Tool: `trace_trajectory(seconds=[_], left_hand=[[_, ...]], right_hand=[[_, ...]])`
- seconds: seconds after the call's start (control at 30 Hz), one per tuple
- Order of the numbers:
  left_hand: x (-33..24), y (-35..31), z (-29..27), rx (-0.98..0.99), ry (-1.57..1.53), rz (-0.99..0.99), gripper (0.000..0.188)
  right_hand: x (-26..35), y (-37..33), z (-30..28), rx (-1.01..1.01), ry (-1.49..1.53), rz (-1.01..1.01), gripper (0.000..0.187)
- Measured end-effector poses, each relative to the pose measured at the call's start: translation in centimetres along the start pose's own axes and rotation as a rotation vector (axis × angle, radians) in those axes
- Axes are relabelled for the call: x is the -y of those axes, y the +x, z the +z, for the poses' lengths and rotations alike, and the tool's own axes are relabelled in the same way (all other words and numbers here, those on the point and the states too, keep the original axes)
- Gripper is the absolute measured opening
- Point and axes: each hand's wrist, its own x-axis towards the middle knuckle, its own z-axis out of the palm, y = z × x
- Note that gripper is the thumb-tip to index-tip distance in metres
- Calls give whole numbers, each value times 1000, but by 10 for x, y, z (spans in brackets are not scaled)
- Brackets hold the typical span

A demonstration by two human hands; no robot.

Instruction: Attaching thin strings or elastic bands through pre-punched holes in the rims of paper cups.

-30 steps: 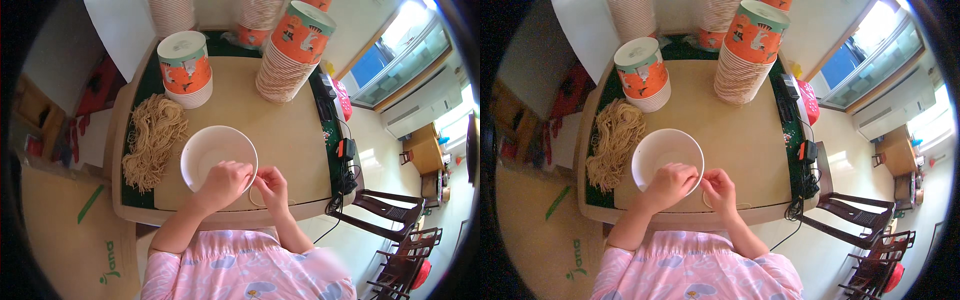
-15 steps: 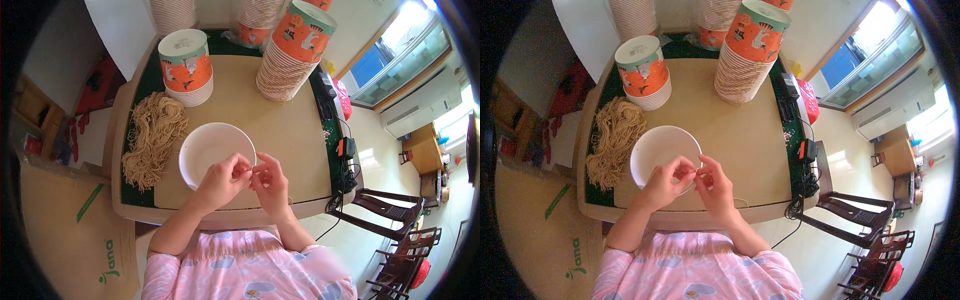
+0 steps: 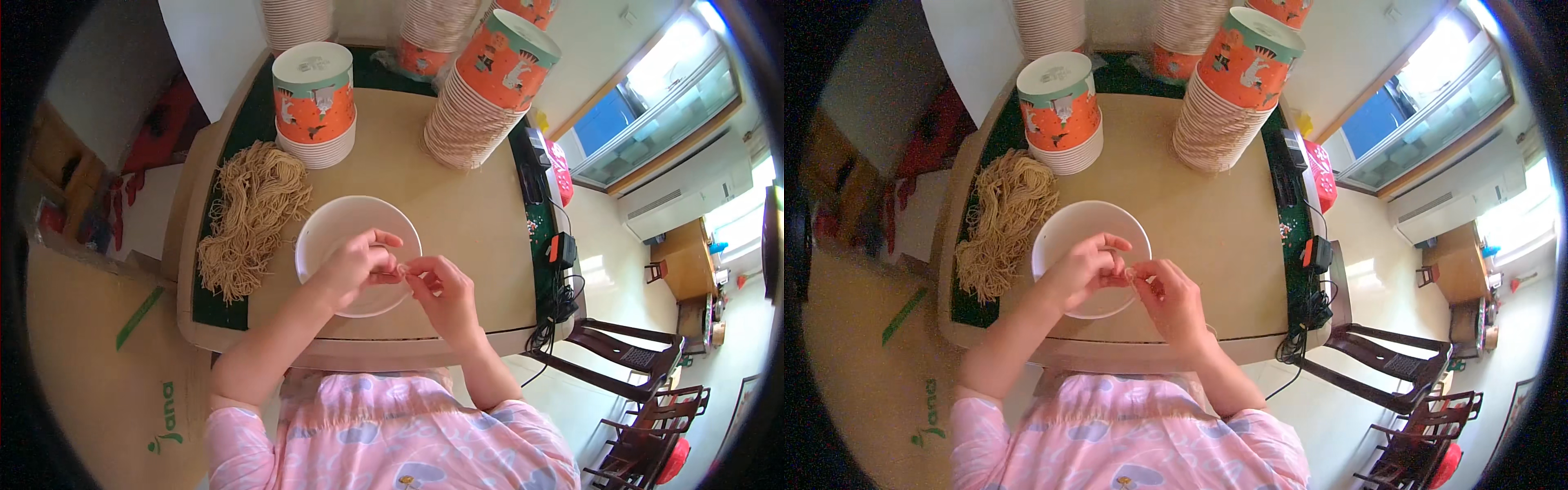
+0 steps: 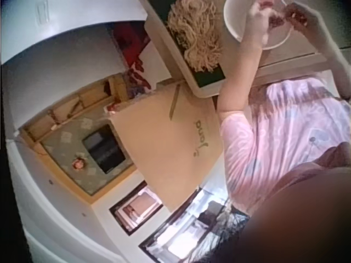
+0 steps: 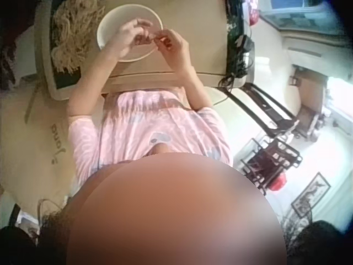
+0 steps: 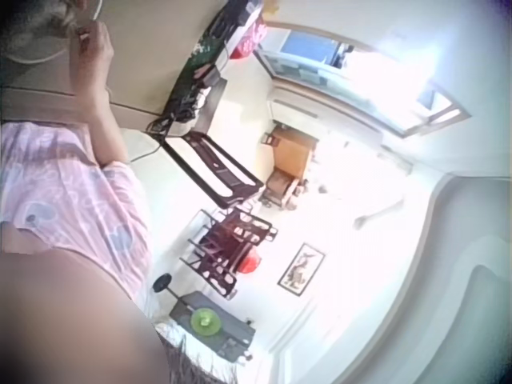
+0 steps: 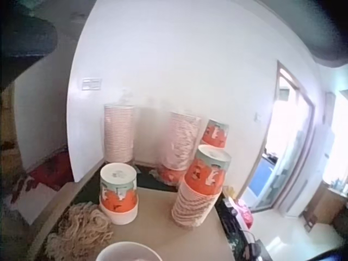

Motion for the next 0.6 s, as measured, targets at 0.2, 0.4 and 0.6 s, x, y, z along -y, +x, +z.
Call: trace_trajectory(seconds=[0.2,0.4,0.6], left_hand=[[-8,-1,12,-17,-106,-211,23],[-1,6,8,82,129,-378,17],[0,5,8,85,189,-399,16]], right_hand=[[1,1,-2,31,-62,-56,10],[2,1,-3,34,-28,-12,9],[-2,1,-7,61,-88,-67,9]])
